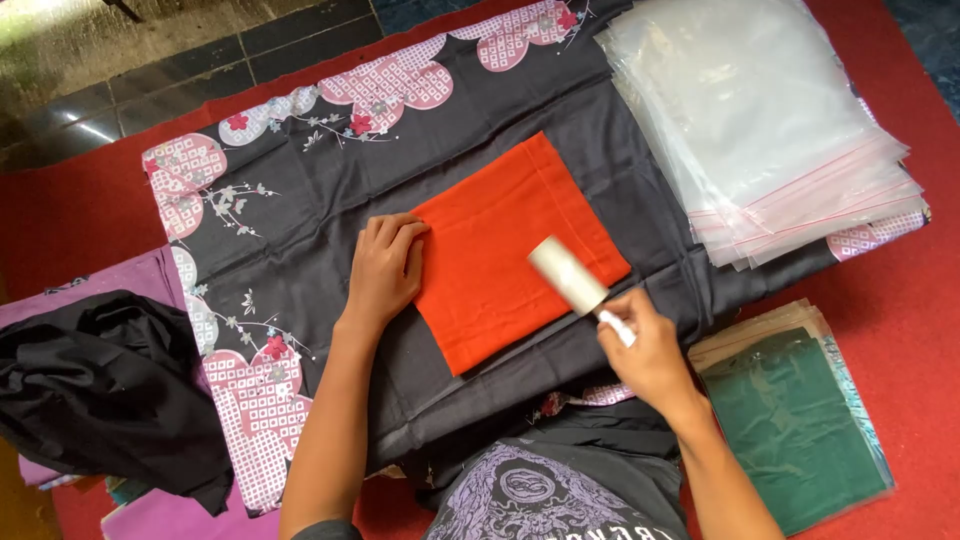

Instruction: Lint rolling a folded red garment and placing it into a plastic zip-lock bag.

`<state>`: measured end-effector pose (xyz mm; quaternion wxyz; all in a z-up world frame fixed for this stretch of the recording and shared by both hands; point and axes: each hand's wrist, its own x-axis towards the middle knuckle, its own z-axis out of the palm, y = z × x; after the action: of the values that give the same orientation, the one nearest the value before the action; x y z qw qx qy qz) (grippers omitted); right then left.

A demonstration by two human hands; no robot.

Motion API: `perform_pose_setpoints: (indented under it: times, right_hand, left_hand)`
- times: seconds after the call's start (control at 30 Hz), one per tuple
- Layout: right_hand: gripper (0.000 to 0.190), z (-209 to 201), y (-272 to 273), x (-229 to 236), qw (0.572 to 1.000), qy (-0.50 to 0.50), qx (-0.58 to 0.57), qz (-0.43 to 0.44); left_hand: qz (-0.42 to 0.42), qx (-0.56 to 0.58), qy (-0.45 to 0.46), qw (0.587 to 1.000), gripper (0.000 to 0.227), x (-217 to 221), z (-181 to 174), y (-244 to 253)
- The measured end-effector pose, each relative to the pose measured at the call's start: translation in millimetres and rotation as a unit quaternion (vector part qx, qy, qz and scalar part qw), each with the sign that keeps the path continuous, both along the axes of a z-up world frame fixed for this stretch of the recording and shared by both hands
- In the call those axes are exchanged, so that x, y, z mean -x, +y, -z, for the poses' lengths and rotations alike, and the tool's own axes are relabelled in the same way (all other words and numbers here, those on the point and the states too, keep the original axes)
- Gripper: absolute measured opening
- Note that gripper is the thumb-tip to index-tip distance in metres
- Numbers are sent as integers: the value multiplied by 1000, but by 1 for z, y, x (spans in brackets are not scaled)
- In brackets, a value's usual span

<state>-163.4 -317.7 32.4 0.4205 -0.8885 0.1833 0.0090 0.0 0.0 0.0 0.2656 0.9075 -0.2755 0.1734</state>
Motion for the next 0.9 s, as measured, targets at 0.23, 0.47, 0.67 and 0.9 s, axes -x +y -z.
perform_pose_setpoints:
  times: [0.23,0.47,0.67,0.9]
  right_hand:
    - [18,6,-22,-11,991,-80,107,14]
    - [18,31,-1,1,967,-155,142,-145]
    - [14,3,15,17,944,-41,107,-311]
    - [15,2,21,-30,926,-116,80,-350]
  left_hand:
    - [5,3,-10,1000,19,1,-3,0]
    - [15,10,-25,1000,20,-4,5,6]
    - [52,47,-18,997,22,0,1,7]
    - [18,48,22,998,21,-2,1,7]
